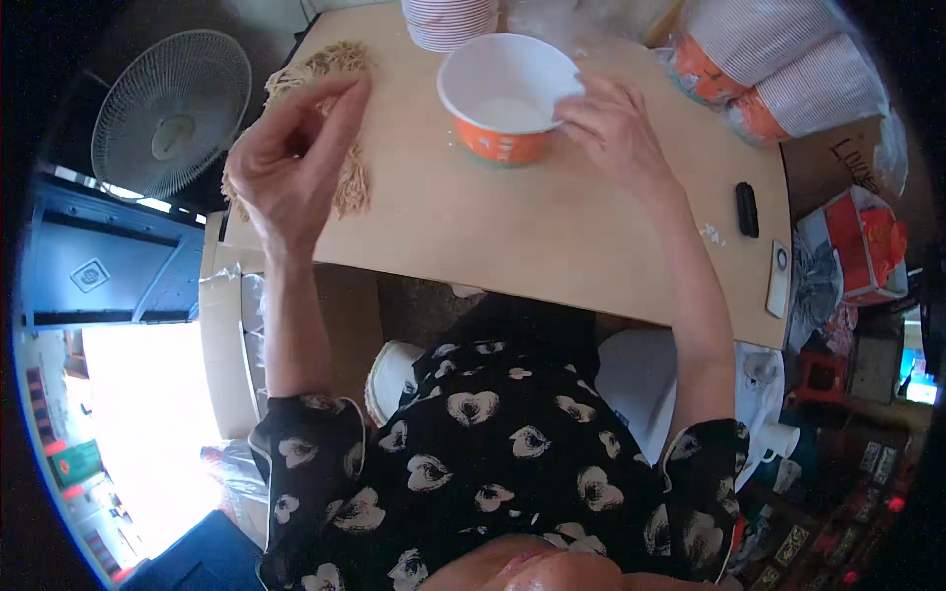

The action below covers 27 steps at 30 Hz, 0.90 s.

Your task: Attaching elastic bands or strings to paper bowls and stacking them for packaging.

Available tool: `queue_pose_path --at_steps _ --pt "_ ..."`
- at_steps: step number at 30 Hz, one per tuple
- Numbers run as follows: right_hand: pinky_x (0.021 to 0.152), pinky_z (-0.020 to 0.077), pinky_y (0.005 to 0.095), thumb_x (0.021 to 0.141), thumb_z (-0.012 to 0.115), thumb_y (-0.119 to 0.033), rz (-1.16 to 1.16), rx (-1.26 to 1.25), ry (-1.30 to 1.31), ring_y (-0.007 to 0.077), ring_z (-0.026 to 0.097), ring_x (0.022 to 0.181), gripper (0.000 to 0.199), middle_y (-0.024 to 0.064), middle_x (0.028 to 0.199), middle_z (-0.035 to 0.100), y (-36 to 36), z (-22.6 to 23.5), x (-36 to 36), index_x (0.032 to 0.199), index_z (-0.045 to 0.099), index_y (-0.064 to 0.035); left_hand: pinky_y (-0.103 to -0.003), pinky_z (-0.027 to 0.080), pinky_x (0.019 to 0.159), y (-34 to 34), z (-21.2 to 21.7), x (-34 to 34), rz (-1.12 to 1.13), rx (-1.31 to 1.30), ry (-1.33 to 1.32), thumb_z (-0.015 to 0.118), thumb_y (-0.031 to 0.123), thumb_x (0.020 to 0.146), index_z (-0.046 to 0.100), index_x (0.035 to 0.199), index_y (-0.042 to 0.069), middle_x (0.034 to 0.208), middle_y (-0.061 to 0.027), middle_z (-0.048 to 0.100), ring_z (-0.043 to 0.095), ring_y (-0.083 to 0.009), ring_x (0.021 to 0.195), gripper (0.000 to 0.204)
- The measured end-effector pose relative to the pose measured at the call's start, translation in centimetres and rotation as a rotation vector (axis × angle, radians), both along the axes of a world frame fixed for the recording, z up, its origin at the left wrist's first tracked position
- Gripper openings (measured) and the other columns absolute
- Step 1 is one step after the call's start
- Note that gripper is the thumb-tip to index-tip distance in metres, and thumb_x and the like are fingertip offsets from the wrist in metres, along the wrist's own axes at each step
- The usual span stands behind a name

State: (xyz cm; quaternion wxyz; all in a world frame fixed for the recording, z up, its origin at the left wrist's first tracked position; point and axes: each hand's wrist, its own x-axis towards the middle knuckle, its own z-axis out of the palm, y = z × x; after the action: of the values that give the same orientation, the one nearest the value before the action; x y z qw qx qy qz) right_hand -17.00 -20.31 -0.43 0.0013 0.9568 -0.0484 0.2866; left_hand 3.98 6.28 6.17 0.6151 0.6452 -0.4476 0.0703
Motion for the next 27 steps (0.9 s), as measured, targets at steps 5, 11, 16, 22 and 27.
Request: queue_pose_path --at_steps 5,11,16,22,27 --pt "0.099 0.0387 0.0416 0.087 0.07 -0.016 0.007 0.169 0.019 0.0244 0.064 0.101 0.011 0.0061 0.095 0.072 4.6 0.0 0.5 0.095 0.073 -0.009 -0.018 0.041 0.051 -1.2 -4.8 -2.6 -0.135 0.006 0.009 0.076 0.003 0.085 0.076 0.097 0.003 0.071 0.0013 0.065 0.054 -0.0023 0.058 0.012" --pt "0.085 0.0435 0.0383 0.086 0.07 -0.015 -0.06 0.245 -0.001 0.0247 0.066 0.086 0.01 0.0062 0.087 0.072 6.3 -0.4 1.5 0.092 0.072 -0.0065 -0.023 0.052 0.06 -4.6 -11.7 -5.7 -0.21 -0.022 0.257 0.075 0.005 0.086 0.076 0.095 0.001 0.081 -0.0058 0.069 0.065 -0.0093 0.07 0.009" --pt "0.08 0.0448 0.0373 0.087 0.069 -0.014 -0.123 0.282 0.015 0.0253 0.066 0.087 0.011 0.0067 0.089 0.071 7.7 -0.6 1.9 0.094 0.072 -0.0059 -0.021 0.051 0.061 -5.3 -13.4 -6.4 -0.242 0.007 0.521 0.076 0.007 0.088 0.076 0.098 0.001 0.088 -0.0048 0.07 0.062 -0.0086 0.07 0.011" --pt "0.077 0.0471 0.037 0.089 0.069 -0.013 -0.123 0.213 -0.286 0.0235 0.065 0.077 0.012 0.0069 0.086 0.068 10.2 0.4 1.8 0.096 0.069 -0.0042 -0.023 0.047 0.057 -4.1 -12.1 -6.6 -0.266 -0.07 0.425 0.075 0.002 0.086 0.077 0.098 0.001 0.081 -0.0049 0.068 0.06 -0.0083 0.067 0.012" --pt "0.057 0.0413 0.0249 0.099 0.064 -0.024 -0.171 0.824 0.005 0.009 0.053 0.064 0.027 0.0039 0.072 0.058 11.7 1.0 0.2 0.094 0.065 0.0018 -0.025 0.049 0.059 -3.4 -11.0 -6.5 -0.32 -0.062 0.169 0.077 0.001 0.082 0.077 0.1 0.004 0.083 -0.0071 0.069 0.063 -0.012 0.07 0.018"
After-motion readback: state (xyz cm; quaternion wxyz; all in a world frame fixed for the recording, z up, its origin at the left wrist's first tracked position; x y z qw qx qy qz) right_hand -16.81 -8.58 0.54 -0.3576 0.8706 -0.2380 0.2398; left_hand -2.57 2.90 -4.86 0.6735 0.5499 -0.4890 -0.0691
